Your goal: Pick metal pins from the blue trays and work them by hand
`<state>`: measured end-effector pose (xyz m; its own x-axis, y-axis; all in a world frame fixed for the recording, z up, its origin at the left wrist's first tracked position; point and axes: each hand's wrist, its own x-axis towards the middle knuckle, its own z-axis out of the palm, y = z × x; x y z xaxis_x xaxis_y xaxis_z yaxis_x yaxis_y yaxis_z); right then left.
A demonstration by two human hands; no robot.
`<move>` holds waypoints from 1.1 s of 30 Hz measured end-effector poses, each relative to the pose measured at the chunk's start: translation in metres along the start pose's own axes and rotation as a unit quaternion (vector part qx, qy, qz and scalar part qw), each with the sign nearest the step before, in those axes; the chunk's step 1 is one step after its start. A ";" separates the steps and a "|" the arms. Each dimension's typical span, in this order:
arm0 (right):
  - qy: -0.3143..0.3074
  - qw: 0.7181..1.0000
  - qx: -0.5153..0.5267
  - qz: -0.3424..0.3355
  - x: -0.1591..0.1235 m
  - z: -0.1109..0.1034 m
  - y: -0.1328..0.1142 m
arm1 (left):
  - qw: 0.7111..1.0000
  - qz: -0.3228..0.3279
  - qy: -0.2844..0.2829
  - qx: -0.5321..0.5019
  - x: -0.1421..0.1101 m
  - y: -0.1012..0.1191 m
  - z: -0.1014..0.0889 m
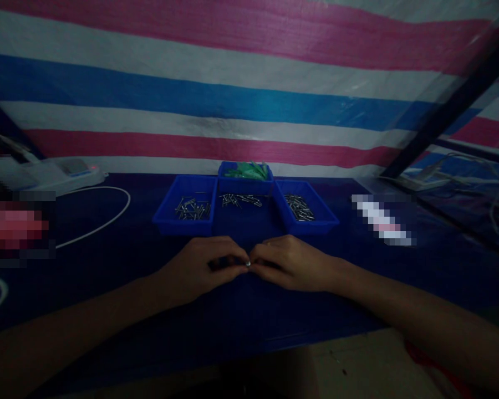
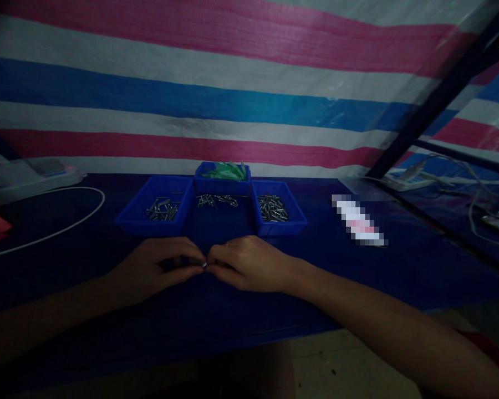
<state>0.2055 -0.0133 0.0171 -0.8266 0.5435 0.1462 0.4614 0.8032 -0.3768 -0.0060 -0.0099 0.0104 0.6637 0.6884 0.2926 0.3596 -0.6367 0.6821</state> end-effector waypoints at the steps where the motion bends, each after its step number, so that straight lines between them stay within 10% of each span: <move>1: -0.002 1.000 -0.002 -0.001 0.000 0.001 0.000 | 1.000 0.006 -0.004 0.001 0.000 0.001 0.000; 33: 0.026 0.991 -0.124 0.050 -0.002 -0.012 0.003 | 0.963 0.050 0.017 0.265 -0.003 -0.009 -0.002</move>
<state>0.2122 -0.0086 0.0271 -0.7581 0.6300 0.1684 0.6105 0.7764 -0.1566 -0.0127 -0.0057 0.0044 0.6937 0.6202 0.3663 0.5854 -0.7817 0.2148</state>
